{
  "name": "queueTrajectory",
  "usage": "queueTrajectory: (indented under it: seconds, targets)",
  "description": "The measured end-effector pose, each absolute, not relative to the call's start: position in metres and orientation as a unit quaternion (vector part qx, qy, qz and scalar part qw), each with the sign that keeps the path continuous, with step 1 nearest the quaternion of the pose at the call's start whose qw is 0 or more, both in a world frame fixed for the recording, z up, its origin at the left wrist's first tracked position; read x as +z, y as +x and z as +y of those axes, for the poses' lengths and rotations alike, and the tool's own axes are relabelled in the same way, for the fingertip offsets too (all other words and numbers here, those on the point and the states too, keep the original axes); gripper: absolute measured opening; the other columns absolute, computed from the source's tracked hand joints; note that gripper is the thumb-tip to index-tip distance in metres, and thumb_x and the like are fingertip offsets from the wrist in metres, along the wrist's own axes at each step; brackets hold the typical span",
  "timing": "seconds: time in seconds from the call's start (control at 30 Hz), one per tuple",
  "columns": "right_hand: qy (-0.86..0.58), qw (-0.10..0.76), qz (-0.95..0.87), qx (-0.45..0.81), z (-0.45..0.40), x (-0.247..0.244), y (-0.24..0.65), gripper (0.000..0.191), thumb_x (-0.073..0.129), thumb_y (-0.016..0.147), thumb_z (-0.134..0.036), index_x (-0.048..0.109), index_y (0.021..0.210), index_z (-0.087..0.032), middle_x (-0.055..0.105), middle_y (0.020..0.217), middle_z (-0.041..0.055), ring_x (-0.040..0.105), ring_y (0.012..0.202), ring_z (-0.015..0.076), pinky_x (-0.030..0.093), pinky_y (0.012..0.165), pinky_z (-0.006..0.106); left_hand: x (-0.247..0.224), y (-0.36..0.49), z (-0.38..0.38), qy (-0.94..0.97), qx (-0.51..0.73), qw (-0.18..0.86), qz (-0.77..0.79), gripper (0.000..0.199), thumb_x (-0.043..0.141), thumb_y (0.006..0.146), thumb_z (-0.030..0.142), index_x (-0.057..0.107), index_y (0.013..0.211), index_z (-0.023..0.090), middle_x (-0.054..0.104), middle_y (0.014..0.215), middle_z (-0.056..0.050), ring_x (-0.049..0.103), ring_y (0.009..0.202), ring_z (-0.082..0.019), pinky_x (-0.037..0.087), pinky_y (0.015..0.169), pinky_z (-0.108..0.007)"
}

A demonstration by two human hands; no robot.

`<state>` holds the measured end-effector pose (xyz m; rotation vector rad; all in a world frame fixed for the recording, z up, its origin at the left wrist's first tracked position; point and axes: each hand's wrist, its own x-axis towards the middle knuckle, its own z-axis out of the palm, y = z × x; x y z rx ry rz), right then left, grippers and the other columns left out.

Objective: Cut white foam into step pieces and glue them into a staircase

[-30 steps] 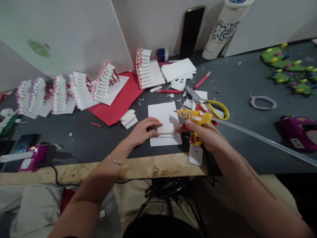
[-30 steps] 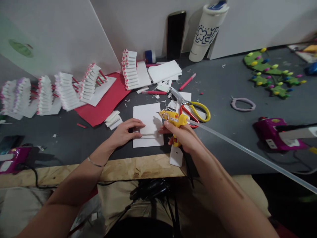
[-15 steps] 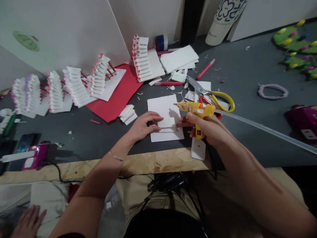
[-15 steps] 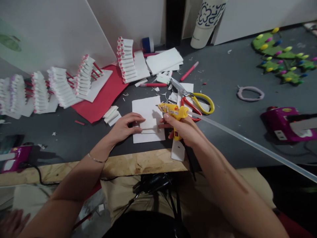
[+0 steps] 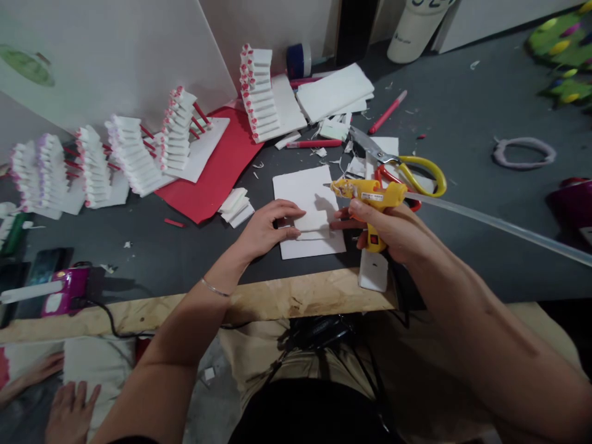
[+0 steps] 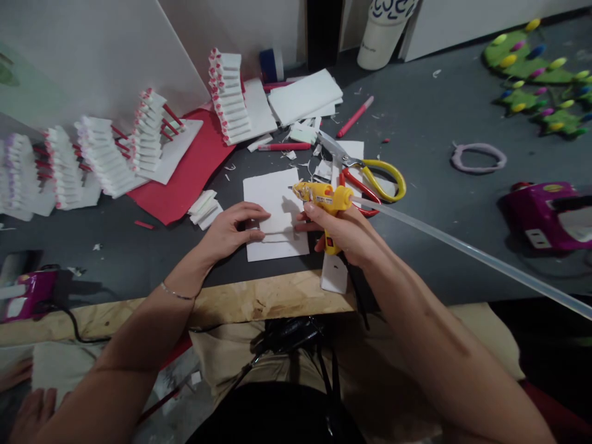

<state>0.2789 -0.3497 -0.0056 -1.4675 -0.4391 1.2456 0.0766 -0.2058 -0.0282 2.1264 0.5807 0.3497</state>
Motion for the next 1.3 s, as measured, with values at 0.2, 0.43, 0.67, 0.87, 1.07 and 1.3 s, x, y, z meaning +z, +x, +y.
queueTrajectory:
  seconds: [0.2,0.43,0.67,0.87,1.07,1.3]
  targets:
    - [-0.628,0.541,-0.193,0.524,-0.3491,-0.0041,0.2782,0.033,0.078,0.074,-0.045,0.068,0.095,-0.021,0.074,0.093,0.0096,0.075,0.087,0.0287,0.047,0.033,0.020,-0.0271,0.0773,-0.2066,0.862,0.139,0.426,0.235,0.030,0.076,0.080,0.027,0.072,0.109,0.022,0.066,0.119,-0.008,0.063,0.105,-0.019,0.052,0.090,-0.035]
    - [-0.627,0.550,-0.181,0.522,-0.3494,-0.0072,0.2778,0.030,0.078,0.074,-0.044,0.069,0.093,-0.022,0.074,0.092,0.0089,0.075,0.085,0.0279,0.045,0.032,0.018,-0.0279,0.0774,-0.2062,0.864,0.146,0.425,0.225,0.030,0.076,0.080,0.026,0.072,0.109,0.022,0.067,0.118,-0.007,0.064,0.104,-0.018,0.053,0.090,-0.035]
    - [-0.630,0.553,-0.183,0.514,-0.3495,-0.0062,0.2772,0.029,0.078,0.074,-0.042,0.069,0.092,-0.022,0.074,0.090,0.0075,0.075,0.083,0.0273,0.045,0.032,0.018,-0.0266,0.0776,-0.2078,0.857,0.141,0.435,0.238,0.030,0.076,0.079,0.028,0.072,0.108,0.021,0.067,0.119,-0.008,0.064,0.104,-0.018,0.053,0.089,-0.034]
    - [-0.624,0.549,-0.180,0.526,-0.3498,-0.0075,0.2782,0.030,0.079,0.073,-0.044,0.069,0.091,-0.022,0.075,0.092,0.0081,0.075,0.086,0.0283,0.045,0.031,0.018,-0.0289,0.0779,-0.2071,0.856,0.149,0.437,0.233,0.030,0.076,0.079,0.028,0.072,0.108,0.021,0.067,0.119,-0.008,0.064,0.102,-0.019,0.053,0.087,-0.034]
    - [-0.631,0.541,-0.191,0.523,-0.3500,-0.0060,0.2783,0.033,0.077,0.076,-0.044,0.068,0.096,-0.019,0.075,0.093,0.0089,0.076,0.086,0.0271,0.046,0.032,0.017,-0.0302,0.0781,-0.2066,0.852,0.164,0.446,0.220,0.031,0.079,0.076,0.027,0.073,0.106,0.020,0.068,0.117,-0.009,0.065,0.098,-0.018,0.053,0.083,-0.032]
    - [-0.634,0.539,-0.193,0.519,-0.3498,-0.0074,0.2794,0.034,0.078,0.075,-0.045,0.068,0.094,-0.020,0.075,0.091,0.0076,0.076,0.083,0.0259,0.045,0.031,0.018,-0.0305,0.0787,-0.2064,0.848,0.162,0.455,0.221,0.029,0.077,0.078,0.027,0.073,0.106,0.022,0.067,0.118,-0.008,0.064,0.100,-0.018,0.054,0.084,-0.032]
